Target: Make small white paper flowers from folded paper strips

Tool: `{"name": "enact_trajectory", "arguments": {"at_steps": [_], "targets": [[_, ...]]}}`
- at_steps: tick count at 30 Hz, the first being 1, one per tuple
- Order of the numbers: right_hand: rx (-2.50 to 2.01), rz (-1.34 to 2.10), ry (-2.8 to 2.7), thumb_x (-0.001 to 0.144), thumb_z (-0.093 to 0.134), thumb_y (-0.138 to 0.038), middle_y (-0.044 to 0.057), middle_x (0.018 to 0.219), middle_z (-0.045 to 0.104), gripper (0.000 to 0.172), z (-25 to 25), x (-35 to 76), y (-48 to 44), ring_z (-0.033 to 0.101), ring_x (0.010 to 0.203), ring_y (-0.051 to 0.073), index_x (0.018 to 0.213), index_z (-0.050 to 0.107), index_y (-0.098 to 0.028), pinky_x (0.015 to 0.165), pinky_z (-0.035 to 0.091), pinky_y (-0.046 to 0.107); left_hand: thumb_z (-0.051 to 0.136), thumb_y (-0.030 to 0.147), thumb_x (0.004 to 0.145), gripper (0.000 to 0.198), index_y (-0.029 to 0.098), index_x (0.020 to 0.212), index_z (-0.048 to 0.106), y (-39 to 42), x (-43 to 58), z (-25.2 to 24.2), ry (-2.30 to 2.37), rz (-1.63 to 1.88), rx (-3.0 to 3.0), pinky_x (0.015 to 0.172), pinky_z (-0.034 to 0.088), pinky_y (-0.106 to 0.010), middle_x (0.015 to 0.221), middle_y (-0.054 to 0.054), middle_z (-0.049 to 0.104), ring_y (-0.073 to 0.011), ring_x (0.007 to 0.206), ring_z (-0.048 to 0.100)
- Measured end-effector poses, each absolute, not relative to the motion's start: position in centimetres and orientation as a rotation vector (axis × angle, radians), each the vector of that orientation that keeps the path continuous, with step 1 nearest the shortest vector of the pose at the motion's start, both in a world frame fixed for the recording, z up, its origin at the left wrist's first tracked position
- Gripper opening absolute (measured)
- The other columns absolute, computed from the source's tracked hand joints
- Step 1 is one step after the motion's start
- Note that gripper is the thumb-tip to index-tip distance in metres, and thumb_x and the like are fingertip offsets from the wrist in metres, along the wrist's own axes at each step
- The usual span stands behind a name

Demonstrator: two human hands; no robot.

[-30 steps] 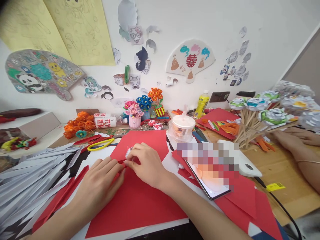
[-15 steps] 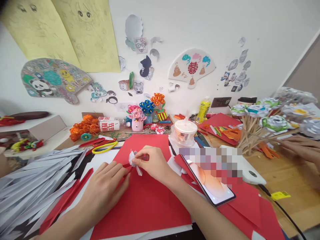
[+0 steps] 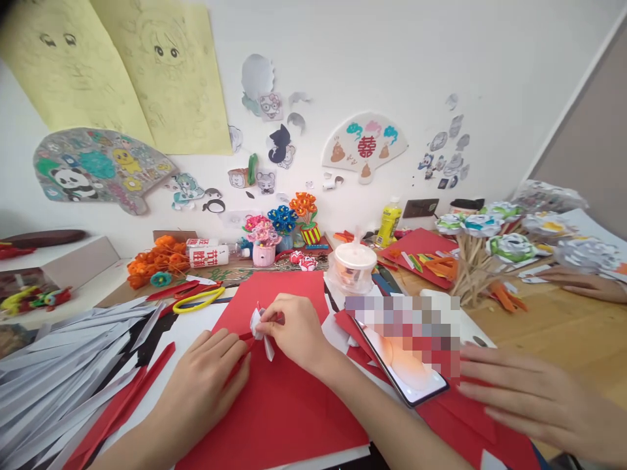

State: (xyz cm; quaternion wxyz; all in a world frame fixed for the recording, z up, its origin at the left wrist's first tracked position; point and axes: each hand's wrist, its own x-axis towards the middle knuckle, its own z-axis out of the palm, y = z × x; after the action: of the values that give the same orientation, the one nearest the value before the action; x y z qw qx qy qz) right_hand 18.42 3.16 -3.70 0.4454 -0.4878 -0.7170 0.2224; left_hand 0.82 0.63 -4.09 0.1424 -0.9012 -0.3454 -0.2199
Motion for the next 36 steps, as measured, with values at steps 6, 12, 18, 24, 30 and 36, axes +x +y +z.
{"name": "enact_trajectory", "arguments": {"at_steps": [6, 12, 18, 24, 30, 36], "targets": [[-1.238, 0.54, -1.718, 0.066, 0.076, -0.005, -0.002, 0.066, 0.061, 0.015, -3.4, 18.2, 2.8, 0.052, 0.058, 0.01, 0.062, 0.069, -0.018, 0.056, 0.04, 0.023, 0.039, 0.013, 0.087, 0.024, 0.018, 0.065, 0.048, 0.6, 1.0, -3.9, -1.103, -0.645, -2.721, 0.057, 0.035, -0.03, 0.065, -0.002, 0.054, -0.0164, 0.06, 0.048], [-1.25, 0.539, -1.712, 0.067, 0.076, -0.007, -0.002, 0.067, 0.061, 0.014, -3.3, 18.4, 3.0, 0.051, 0.058, 0.01, 0.063, 0.069, -0.018, 0.058, 0.04, 0.023, 0.038, 0.016, 0.088, 0.025, 0.018, 0.066, 0.05, 0.6, 0.9, -4.2, -1.152, -0.662, -2.697, 0.059, 0.036, -0.031, 0.066, -0.003, 0.053, -0.0168, 0.061, 0.049], [-1.224, 0.651, -1.838, 0.071, 0.076, -0.025, 0.0, 0.07, 0.061, 0.011, -3.9, 18.6, 3.3, 0.054, 0.061, 0.011, 0.066, 0.069, -0.018, 0.057, 0.04, 0.023, 0.038, 0.015, 0.087, 0.026, 0.018, 0.065, 0.051, 0.6, 1.1, -4.3, -1.12, -0.688, -2.574, 0.058, 0.032, -0.032, 0.062, -0.002, 0.052, -0.017, 0.058, 0.046], [-1.188, 0.723, -1.788, 0.072, 0.075, -0.019, -0.002, 0.066, 0.057, 0.012, -4.0, 18.2, 3.0, 0.052, 0.061, 0.01, 0.063, 0.067, -0.016, 0.057, 0.038, 0.022, 0.043, 0.022, 0.089, 0.023, 0.018, 0.069, 0.055, 0.4, 1.2, -4.2, -1.138, -0.61, -2.527, 0.06, 0.031, -0.033, 0.063, -0.002, 0.054, -0.0202, 0.061, 0.051], [-1.259, 0.651, -1.765, 0.067, 0.077, -0.011, -0.002, 0.066, 0.058, 0.011, -4.0, 17.7, 2.8, 0.05, 0.059, 0.01, 0.063, 0.068, -0.016, 0.057, 0.038, 0.023, 0.037, 0.012, 0.089, 0.028, 0.018, 0.066, 0.052, 0.6, 1.3, -4.6, -1.06, -0.61, -2.539, 0.057, 0.031, -0.032, 0.062, -0.002, 0.053, -0.0186, 0.056, 0.047], [-1.284, 0.597, -1.732, 0.064, 0.079, -0.009, -0.002, 0.067, 0.06, 0.013, -3.9, 17.6, 2.7, 0.051, 0.06, 0.011, 0.061, 0.069, -0.017, 0.058, 0.038, 0.023, 0.037, 0.012, 0.088, 0.026, 0.018, 0.067, 0.052, 0.7, 1.4, -4.8, -1.072, -0.622, -2.614, 0.057, 0.033, -0.031, 0.063, -0.002, 0.053, -0.0174, 0.057, 0.048]]}}
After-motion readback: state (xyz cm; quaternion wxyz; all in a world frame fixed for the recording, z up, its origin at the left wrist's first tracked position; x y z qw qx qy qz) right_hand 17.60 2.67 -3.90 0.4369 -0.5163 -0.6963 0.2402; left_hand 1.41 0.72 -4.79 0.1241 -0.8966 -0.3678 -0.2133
